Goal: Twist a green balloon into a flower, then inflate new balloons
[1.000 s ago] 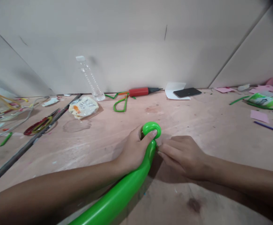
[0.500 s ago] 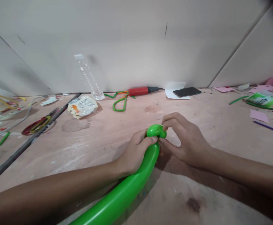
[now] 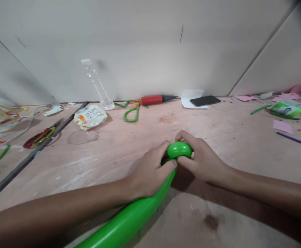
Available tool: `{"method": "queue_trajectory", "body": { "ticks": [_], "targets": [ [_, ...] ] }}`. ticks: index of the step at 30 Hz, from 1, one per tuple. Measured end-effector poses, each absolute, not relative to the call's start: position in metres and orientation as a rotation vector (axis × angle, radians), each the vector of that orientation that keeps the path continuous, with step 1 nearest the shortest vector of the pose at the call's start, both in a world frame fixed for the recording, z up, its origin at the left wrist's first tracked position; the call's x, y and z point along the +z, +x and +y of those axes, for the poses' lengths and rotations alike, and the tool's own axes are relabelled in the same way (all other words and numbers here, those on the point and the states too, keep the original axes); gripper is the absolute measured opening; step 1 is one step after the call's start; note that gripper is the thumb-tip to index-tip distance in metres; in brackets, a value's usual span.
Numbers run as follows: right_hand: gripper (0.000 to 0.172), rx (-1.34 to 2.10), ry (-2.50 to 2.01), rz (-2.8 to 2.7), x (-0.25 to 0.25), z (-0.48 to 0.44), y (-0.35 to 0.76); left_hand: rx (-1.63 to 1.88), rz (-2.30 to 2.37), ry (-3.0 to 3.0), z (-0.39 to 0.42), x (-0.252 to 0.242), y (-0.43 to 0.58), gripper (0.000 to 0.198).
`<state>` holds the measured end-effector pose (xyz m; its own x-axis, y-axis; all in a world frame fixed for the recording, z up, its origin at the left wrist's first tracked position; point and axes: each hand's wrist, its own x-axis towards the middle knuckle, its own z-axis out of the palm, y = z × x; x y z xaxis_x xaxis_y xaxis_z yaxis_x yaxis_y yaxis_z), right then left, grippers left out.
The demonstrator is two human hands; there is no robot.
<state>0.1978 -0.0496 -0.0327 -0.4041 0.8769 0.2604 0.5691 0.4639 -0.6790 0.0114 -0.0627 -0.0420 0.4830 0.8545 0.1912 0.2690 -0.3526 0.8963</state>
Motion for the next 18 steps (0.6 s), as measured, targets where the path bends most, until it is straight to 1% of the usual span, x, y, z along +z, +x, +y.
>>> {"method": "queue_trajectory", "body": {
  "ticks": [2, 4, 6, 9, 12, 16, 18],
  "targets": [
    [0.022, 0.673, -1.195, -2.103, -0.034, -0.048, 0.198, 0.856, 0.965, 1.858, -0.063, -0.042, 0.011, 0.012],
    [0.013, 0.67, -1.198, -2.124, -0.035, -0.047, 0.199, 0.856, 1.014, 1.851, -0.063, -0.043, 0.011, 0.023],
    [0.003, 0.595, -1.235, -2.229, -0.034, -0.046, 0.201, 0.844, 1.039, 1.862, -0.063, -0.042, 0.011, 0.03],
    [0.014, 0.298, -1.3, -2.458, -0.03, -0.043, 0.205, 0.785, 1.038, 1.896, -0.065, -0.04, 0.011, 0.031],
    [0.026, 0.001, -1.261, -2.576, -0.026, -0.042, 0.21, 0.72, 1.067, 1.93, -0.068, -0.037, 0.011, 0.032],
    [0.021, -0.258, -1.165, -2.664, -0.029, -0.041, 0.213, 0.701, 1.054, 1.927, -0.07, -0.036, 0.011, 0.038],
    [0.019, -0.32, -1.108, -2.657, -0.03, -0.041, 0.214, 0.752, 1.029, 1.858, -0.07, -0.038, 0.011, 0.042]
  ]
}}
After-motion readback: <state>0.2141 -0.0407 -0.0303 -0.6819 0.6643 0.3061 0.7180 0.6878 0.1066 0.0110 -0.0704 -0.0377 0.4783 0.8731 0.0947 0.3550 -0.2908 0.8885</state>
